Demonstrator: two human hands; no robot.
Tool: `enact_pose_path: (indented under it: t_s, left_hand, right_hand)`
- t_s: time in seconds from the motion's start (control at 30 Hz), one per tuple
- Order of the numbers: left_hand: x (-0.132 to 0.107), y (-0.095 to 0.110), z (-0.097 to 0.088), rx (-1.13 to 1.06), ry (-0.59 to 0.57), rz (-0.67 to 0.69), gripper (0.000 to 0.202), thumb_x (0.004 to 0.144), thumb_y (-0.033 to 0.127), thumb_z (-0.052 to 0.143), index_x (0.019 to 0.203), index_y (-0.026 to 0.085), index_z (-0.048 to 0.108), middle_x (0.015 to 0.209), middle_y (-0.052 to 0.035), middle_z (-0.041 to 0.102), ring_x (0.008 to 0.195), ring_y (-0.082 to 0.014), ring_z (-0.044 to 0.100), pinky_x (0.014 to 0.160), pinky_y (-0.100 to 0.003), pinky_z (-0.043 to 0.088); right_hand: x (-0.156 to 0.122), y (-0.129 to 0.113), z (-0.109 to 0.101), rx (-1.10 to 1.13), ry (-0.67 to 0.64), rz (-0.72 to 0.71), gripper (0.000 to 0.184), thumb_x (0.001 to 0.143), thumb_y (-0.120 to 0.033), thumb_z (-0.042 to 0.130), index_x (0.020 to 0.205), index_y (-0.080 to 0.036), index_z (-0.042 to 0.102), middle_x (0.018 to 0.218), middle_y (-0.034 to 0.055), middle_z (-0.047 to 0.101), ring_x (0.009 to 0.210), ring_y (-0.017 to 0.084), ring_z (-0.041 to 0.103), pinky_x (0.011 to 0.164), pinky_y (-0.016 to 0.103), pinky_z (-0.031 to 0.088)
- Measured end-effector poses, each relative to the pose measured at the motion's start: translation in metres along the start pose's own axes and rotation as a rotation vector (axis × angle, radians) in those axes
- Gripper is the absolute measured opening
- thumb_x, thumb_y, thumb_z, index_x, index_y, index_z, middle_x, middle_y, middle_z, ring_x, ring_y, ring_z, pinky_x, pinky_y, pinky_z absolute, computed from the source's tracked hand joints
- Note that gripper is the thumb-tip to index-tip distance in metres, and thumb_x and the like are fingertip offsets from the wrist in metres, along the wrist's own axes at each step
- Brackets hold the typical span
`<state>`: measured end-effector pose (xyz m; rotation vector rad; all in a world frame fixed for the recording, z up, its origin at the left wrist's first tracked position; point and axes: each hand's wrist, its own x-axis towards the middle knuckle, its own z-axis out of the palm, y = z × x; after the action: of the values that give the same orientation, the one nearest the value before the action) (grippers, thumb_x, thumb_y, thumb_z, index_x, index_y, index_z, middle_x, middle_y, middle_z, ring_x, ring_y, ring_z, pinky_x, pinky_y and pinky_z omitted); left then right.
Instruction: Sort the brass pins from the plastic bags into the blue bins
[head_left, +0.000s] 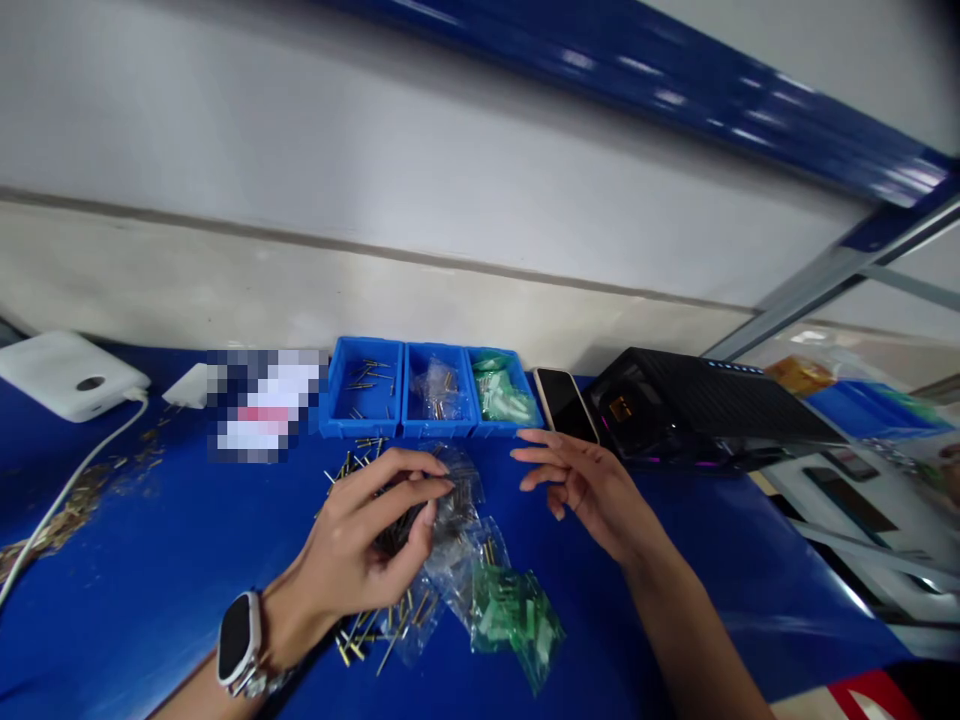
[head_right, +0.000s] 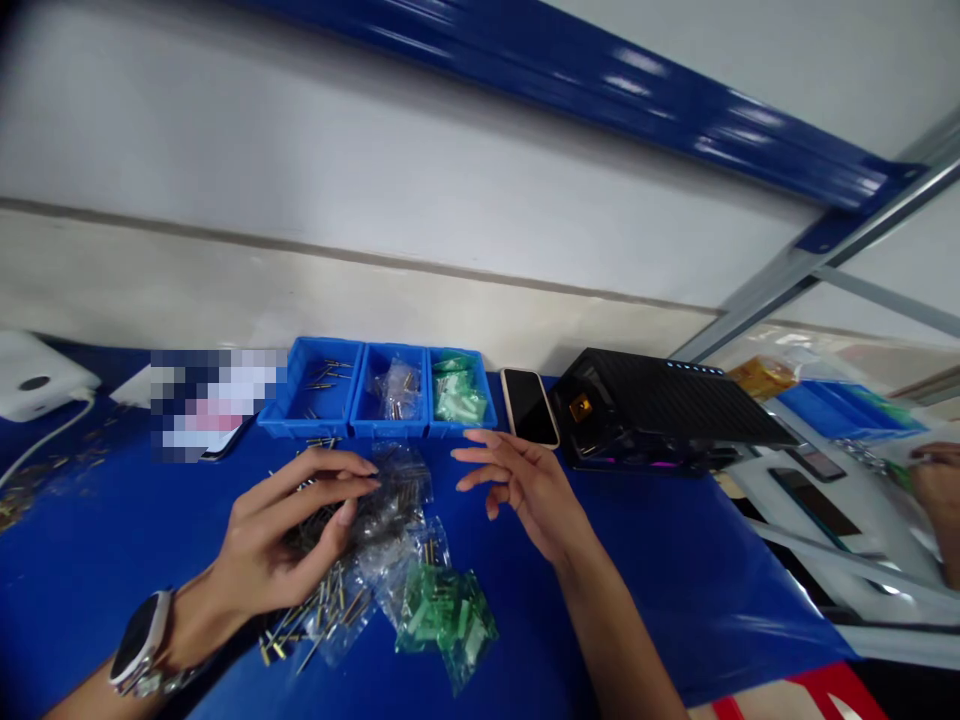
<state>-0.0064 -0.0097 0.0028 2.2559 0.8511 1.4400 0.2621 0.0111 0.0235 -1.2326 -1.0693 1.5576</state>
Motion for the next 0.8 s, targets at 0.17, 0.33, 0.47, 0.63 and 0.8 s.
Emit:
enact_pose_path:
  t_s: [0.17, 0.33, 0.47, 0.63, 0.8]
  left_hand:
    - [0.0, 0.001, 0.001, 0.012, -0.012, -0.013, 0.031, 0.082, 0.006, 0.059, 0.109, 0.018, 0.067, 0.11, -0.0089, 0.064, 0.092, -0.0181, 0.065, 0.076, -0.032, 0.057]
    - [0.002, 0.001, 0.001, 0.01, -0.033, -0.027, 0.03, 0.082, 0.006, 0.059, 0.108, 0.018, 0.067, 0.109, -0.0083, 0.065, 0.094, -0.0179, 0.065, 0.076, -0.031, 0.057]
    - [0.003, 0.001, 0.001, -0.006, -0.057, -0.036, 0.029, 0.082, 0.007, 0.059, 0.108, 0.017, 0.067, 0.109, -0.0084, 0.064, 0.095, -0.0178, 0.065, 0.078, -0.031, 0.057]
    - [0.003, 0.0, 0.002, -0.019, -0.071, -0.042, 0.029, 0.082, 0.006, 0.058, 0.107, 0.017, 0.067, 0.108, -0.0085, 0.064, 0.095, -0.0177, 0.065, 0.078, -0.031, 0.057]
    - [0.003, -0.001, 0.002, -0.042, -0.085, -0.066, 0.029, 0.084, 0.008, 0.058, 0.109, 0.019, 0.067, 0.108, -0.0085, 0.065, 0.096, -0.0183, 0.065, 0.078, -0.032, 0.057]
  right_hand:
    - [-0.002, -0.002, 0.0, -0.197, -0.08, 0.032, 0.034, 0.089, -0.044, 0.065, 0.108, -0.016, 0.068, 0.087, 0.0109, 0.075, 0.06, 0.017, 0.068, 0.038, 0.02, 0.042]
    - [-0.015, -0.007, -0.015, -0.744, -0.35, 0.005, 0.019, 0.082, -0.036, 0.074, 0.091, -0.02, 0.069, 0.072, -0.0005, 0.065, 0.065, 0.013, 0.06, 0.057, 0.023, 0.045]
    - [-0.029, -0.006, -0.011, -1.089, -0.446, 0.008, 0.05, 0.056, -0.03, 0.091, 0.101, -0.026, 0.068, 0.085, -0.0017, 0.063, 0.076, 0.018, 0.059, 0.066, 0.028, 0.045]
    - [-0.038, 0.002, 0.001, -1.235, -0.451, -0.04, 0.033, 0.057, -0.027, 0.09, 0.083, -0.027, 0.069, 0.079, -0.0022, 0.06, 0.095, 0.026, 0.061, 0.082, 0.034, 0.043]
    - [-0.031, -0.004, -0.002, -1.071, -0.466, -0.06, 0.019, 0.073, -0.028, 0.081, 0.072, -0.022, 0.064, 0.067, -0.0052, 0.051, 0.066, 0.013, 0.053, 0.062, 0.024, 0.039]
